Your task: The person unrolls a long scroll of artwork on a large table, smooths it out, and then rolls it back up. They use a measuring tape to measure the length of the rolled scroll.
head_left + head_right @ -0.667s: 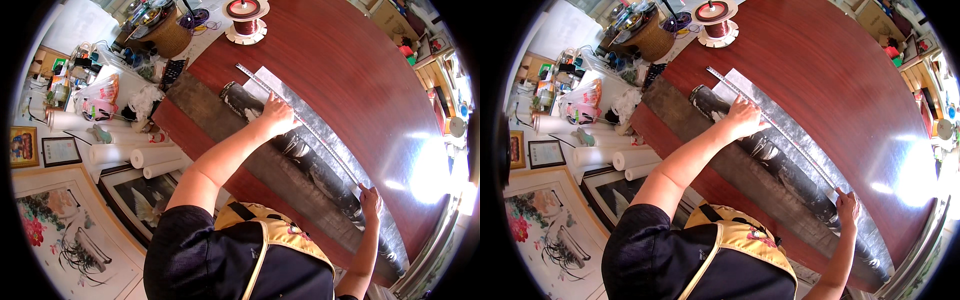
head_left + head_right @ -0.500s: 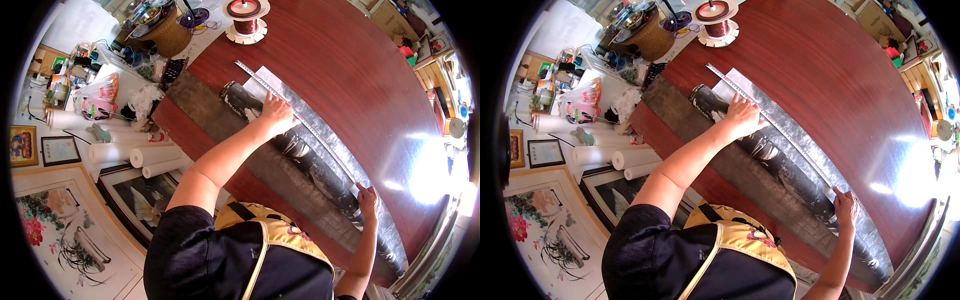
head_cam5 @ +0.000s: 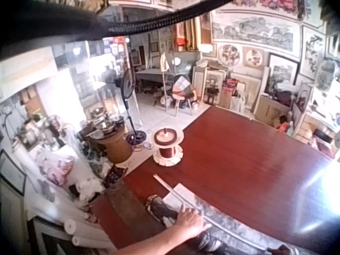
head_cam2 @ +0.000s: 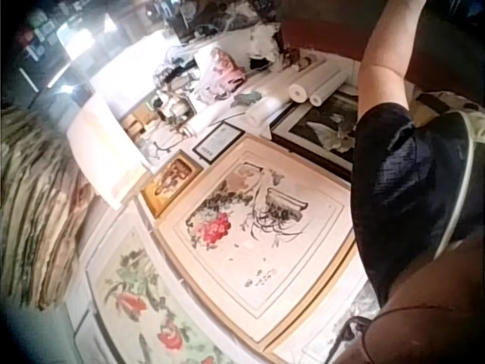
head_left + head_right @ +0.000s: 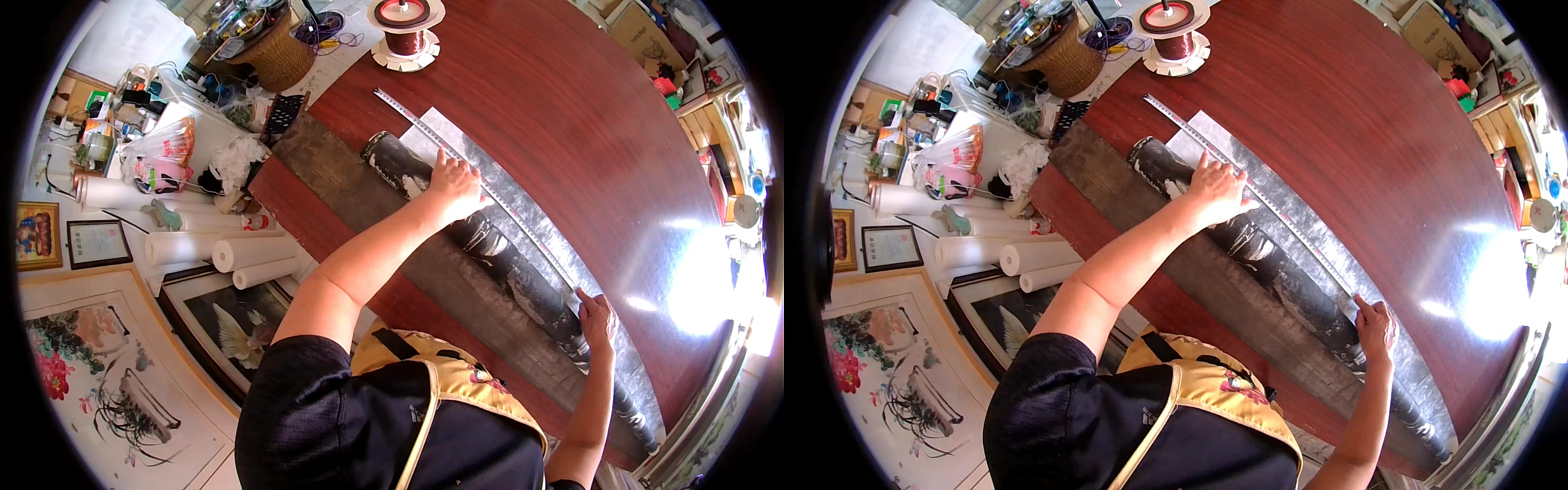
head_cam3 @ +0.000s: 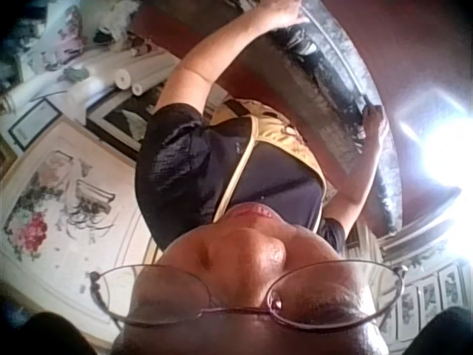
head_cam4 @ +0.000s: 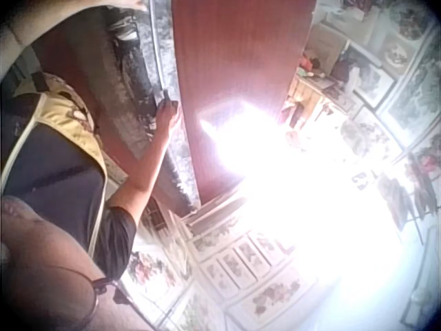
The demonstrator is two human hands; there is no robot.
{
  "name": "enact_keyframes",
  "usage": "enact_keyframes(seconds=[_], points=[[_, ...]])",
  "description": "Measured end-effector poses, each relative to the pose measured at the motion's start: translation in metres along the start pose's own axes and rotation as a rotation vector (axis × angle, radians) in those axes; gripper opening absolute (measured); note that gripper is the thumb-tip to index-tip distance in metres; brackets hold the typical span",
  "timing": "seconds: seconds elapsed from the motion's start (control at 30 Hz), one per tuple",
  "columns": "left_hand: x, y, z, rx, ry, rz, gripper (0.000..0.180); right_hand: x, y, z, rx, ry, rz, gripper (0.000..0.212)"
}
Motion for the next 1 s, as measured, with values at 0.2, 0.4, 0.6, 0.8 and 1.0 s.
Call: enact_keyframes(seconds=[0.2,0.4,0.6,0.8,1.0], points=[[-0.001,0.004,-0.002,-0.048,0.02,-0.026,0.07,-0.009,0.006,-0.003,0.014,0.013,-0.022,0.031],[-0.003,0.009,-0.002,-0.047,0.043,-0.038,0.066,-0.016,0.008,-0.007,0.031,0.037,-0.008,0.031],[-0.005,0.009,-0.005,-0.024,0.048,-0.001,0.062,-0.019,0.007,-0.01,0.033,0.043,-0.015,0.031],[-0.001,0.016,-0.007,-0.156,0.087,0.006,0.063,-0.02,0.006,-0.01,0.021,0.033,-0.001,0.029],[-0.007,0.008,-0.008,-0.041,0.071,-0.003,0.061,-0.024,0.008,-0.009,0.027,0.042,-0.043,0.031]])
Point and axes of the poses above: each hand's wrist, its own z-axis away from the middle knuckle, its own y-axis out of the back of the hand, x = y × z, the point moved 5 cm from there along -z, towards the middle knuckle, and after that the axes turned 8 degrees about z, right-handed, at the moved point
